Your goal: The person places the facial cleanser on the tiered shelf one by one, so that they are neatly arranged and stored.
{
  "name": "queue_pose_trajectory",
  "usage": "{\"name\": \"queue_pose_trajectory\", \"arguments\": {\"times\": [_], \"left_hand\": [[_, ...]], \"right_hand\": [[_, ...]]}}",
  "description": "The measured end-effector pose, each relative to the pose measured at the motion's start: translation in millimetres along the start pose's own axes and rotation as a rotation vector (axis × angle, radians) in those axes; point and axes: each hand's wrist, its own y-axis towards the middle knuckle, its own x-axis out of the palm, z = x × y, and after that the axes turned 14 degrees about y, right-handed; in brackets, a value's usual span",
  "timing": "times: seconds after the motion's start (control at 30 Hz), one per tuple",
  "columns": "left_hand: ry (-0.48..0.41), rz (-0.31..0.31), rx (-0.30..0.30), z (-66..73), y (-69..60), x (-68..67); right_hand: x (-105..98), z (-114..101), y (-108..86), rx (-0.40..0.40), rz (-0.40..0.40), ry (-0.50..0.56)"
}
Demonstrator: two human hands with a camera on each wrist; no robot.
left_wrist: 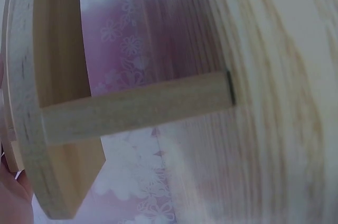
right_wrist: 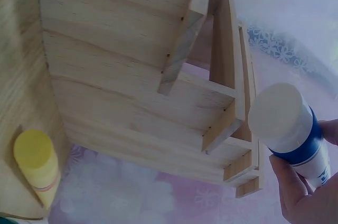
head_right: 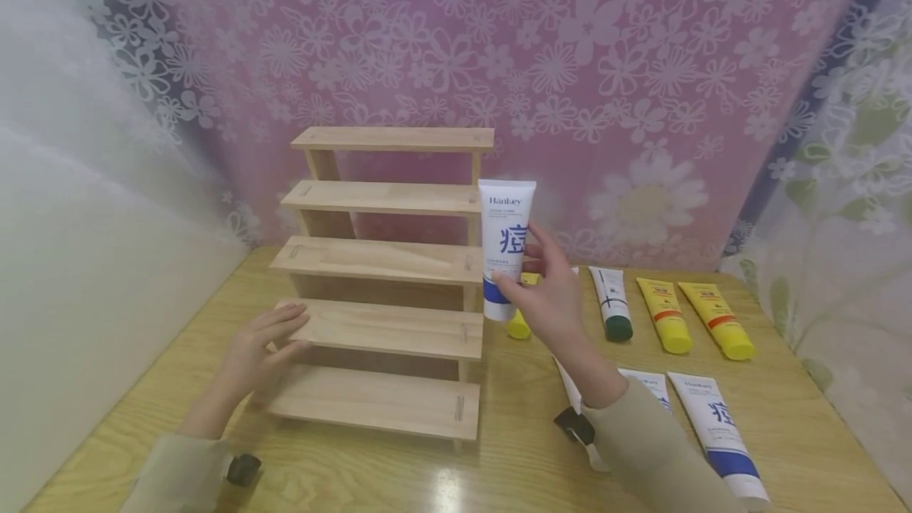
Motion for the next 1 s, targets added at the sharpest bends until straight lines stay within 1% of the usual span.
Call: {"name": "queue_pose_trajectory", "arguments": {"times": [0.1,0.3,0.37,0.43,0.5,0.6,0.7,1.0], "left_hand": [[0.002,0.008,0.004,-0.8,-0.3,0.2],[-0.009,0.006,0.005,-1.6,1.3,-0.8],[-0.02,0.015,0.012,-1.7,2.0,-0.6],[-0.026,0.041,0.034,-1.9,2.1,0.4],[-0.026,0.057,0.046,-2.0,1.4,1.6],[-0.017,0.06,0.045,-2.8,1.1,2.7],[-0.006,0.039,0.026,-3.3,0.9,2.7],[-0.013,0.027,0.009,-2.9,1.0,2.7]], "right_hand": [[5,-7,8.3,-0.033,-0.008,0.014],[14,-17,31.2,-0.134,-0.002,0.029],[18,-21,38.9,-0.158,0.007,0.026],[23,-25,46.2,-0.18,0.017,0.014],[28,-29,53.1,-0.189,0.027,-0.007],[36,-33,64.5,-0.204,0.035,-0.019],[43,-35,76.2,-0.221,0.045,-0.017],[63,-41,114.0,-0.273,0.077,0.02]]}}
